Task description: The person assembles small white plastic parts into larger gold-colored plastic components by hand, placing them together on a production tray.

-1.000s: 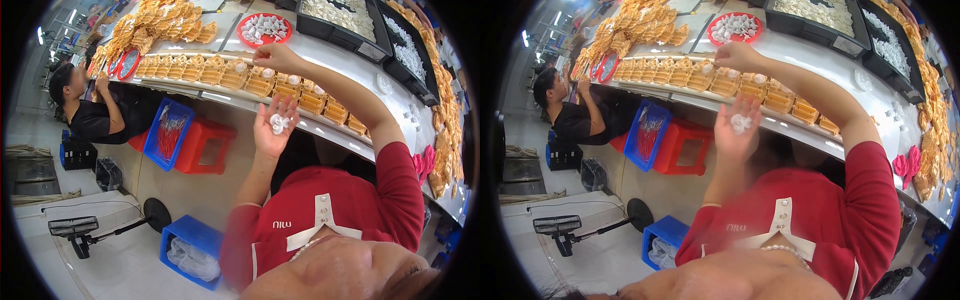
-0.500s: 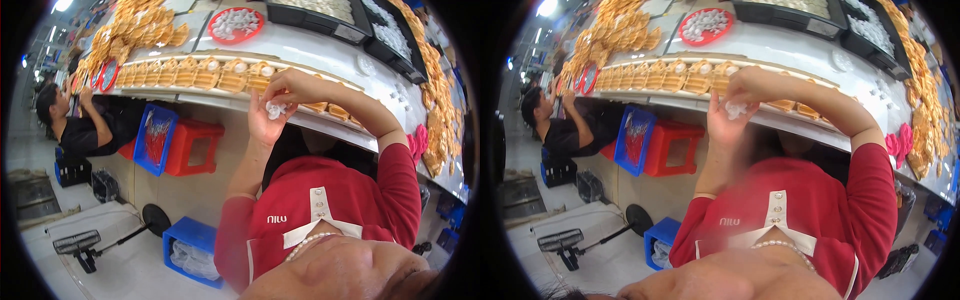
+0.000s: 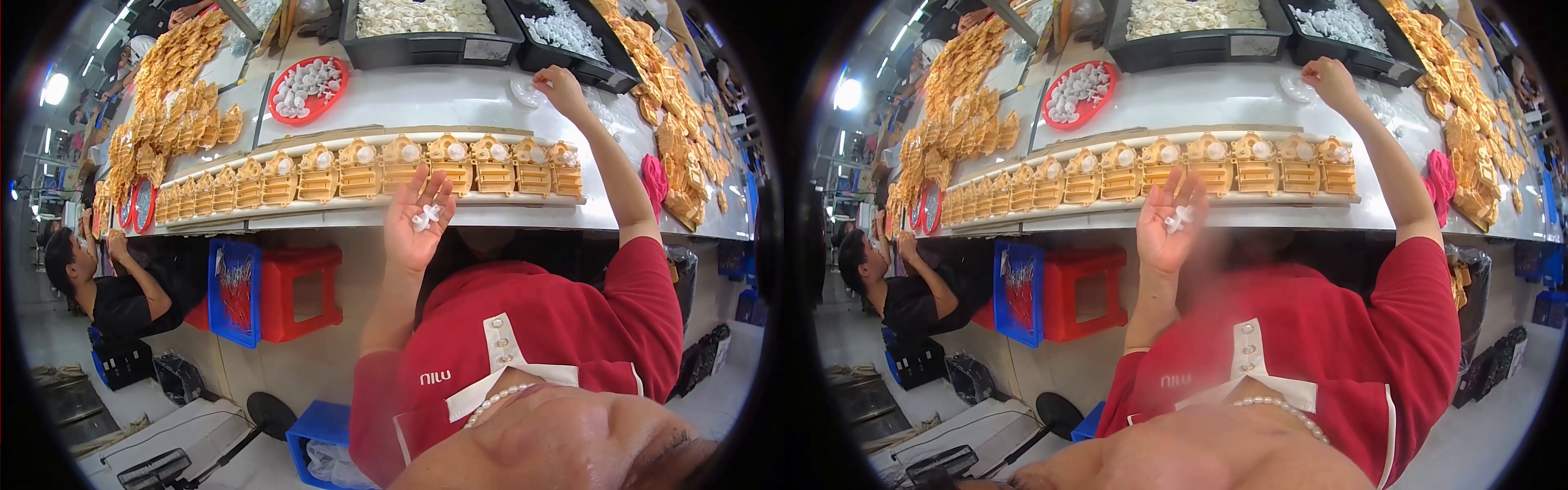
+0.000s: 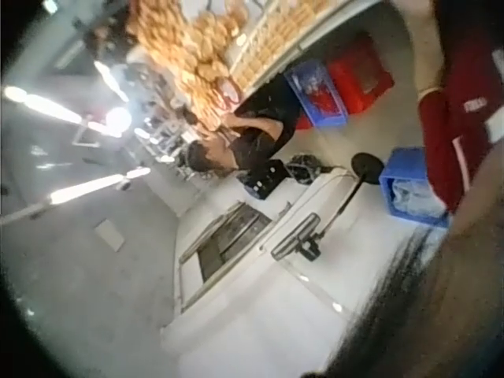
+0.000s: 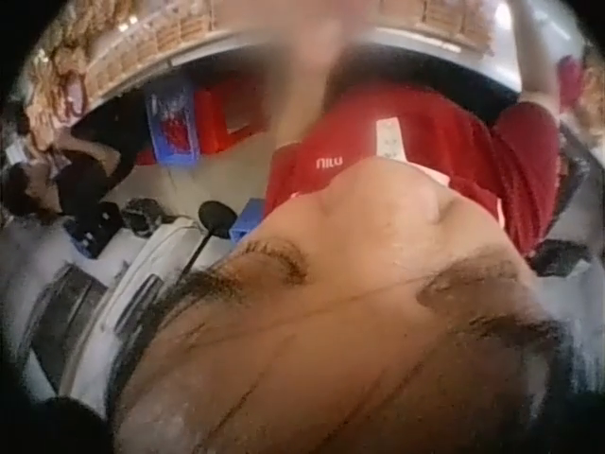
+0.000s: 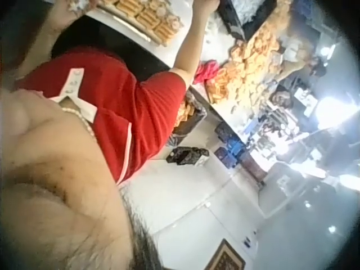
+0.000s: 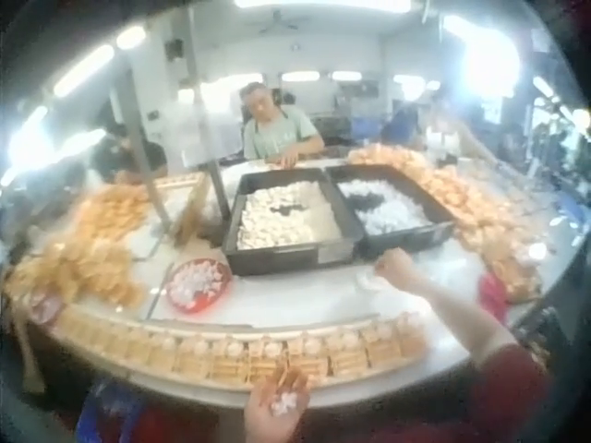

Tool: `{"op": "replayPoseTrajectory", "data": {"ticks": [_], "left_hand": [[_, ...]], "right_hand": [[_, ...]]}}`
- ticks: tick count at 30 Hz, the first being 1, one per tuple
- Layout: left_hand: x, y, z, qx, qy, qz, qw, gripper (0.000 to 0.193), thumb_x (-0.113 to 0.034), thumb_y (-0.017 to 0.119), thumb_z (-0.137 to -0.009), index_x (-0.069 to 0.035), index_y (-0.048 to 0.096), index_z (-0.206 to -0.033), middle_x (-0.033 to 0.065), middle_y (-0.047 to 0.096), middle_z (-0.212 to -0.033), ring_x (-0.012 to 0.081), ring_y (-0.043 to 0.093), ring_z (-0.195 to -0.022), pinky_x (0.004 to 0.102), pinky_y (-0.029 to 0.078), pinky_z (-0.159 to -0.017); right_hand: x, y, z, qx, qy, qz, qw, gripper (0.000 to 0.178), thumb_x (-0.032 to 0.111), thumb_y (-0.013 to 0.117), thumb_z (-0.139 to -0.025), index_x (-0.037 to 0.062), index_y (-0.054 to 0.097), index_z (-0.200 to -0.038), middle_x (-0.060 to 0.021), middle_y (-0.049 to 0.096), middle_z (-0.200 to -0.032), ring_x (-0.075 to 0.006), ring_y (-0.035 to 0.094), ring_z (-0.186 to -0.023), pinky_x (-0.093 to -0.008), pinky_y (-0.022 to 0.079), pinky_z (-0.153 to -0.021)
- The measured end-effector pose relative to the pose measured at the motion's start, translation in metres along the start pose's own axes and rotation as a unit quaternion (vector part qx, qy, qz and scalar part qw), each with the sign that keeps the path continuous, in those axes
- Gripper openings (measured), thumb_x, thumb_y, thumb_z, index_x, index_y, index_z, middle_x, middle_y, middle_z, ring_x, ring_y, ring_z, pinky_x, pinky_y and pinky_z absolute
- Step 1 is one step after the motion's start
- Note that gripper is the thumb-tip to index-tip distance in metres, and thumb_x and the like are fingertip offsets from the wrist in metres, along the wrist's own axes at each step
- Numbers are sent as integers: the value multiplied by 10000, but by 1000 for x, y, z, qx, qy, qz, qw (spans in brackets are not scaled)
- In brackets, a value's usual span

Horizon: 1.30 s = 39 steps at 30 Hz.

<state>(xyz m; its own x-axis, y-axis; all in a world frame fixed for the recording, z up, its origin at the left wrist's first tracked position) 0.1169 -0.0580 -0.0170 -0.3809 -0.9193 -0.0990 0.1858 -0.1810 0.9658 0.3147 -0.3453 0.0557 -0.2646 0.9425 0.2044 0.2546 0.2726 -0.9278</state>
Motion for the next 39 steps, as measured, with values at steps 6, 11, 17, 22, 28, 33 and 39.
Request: {"op": "replayPoseTrajectory", "data": {"ticks": [6,11,17,22,28,33,39], "left_hand": [[10,1,-4,-16,-6,-25,1000,365,-280,420,-941,-60,498,-1222,129,538,-1179,261,529,-1076,400,479,-884],[13,3,-4,-10,-4,-30,999,371,-287,412,-945,-59,491,-1226,130,533,-1186,263,526,-1079,398,478,-885],[15,2,-6,-30,-4,-42,999,375,-295,403,-948,-54,487,-1223,131,527,-1188,259,530,-1070,401,482,-877],[12,2,-6,-23,-3,-41,999,377,-294,405,-949,-50,477,-1226,129,526,-1182,262,529,-1069,407,481,-876],[0,4,0,50,-8,33,998,357,-272,408,-949,-59,479,-1227,135,533,-1185,279,524,-1088,430,469,-898],[-33,-13,23,13,32,15,999,362,-271,407,-946,-78,473,-1245,136,528,-1212,270,526,-1092,419,457,-911],[-73,-33,52,-8,109,28,994,366,-265,383,-950,-78,471,-1253,134,530,-1208,262,523,-1092,405,454,-913]], "right_hand": [[15,11,5,-37,-69,84,993,86,166,626,-753,98,662,-793,-33,597,-842,-238,532,-885,-368,425,-757],[12,21,4,-58,-70,71,993,74,166,629,-771,120,674,-808,-30,600,-841,-200,540,-826,-334,416,-729],[-72,66,18,33,286,-580,762,156,178,595,-873,39,633,-932,32,584,-811,-53,476,-669,-207,388,-569],[-27,85,28,100,312,-860,391,152,114,611,-849,53,598,-988,-18,571,-847,-96,505,-728,-183,378,-542],[119,62,1,276,176,-861,389,166,162,609,-853,69,592,-989,5,559,-850,-82,516,-717,-174,374,-528],[287,98,-40,385,-9,-651,655,234,208,636,-819,86,619,-1017,5,587,-887,-68,490,-804,-229,391,-651],[457,147,-80,378,-156,-477,778,373,287,705,-729,32,671,-998,-73,636,-1013,-161,539,-927,-284,408,-780]]}}
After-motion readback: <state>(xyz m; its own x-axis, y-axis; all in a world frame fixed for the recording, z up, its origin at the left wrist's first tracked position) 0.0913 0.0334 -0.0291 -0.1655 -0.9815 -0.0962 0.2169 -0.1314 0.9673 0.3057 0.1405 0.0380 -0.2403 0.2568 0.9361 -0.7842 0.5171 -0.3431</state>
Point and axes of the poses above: each hand's wrist, its own z-axis away from the middle knuckle, its own y-axis out of the palm, x = y × z, the point moved 9 cm from there along -z, towards the middle knuckle
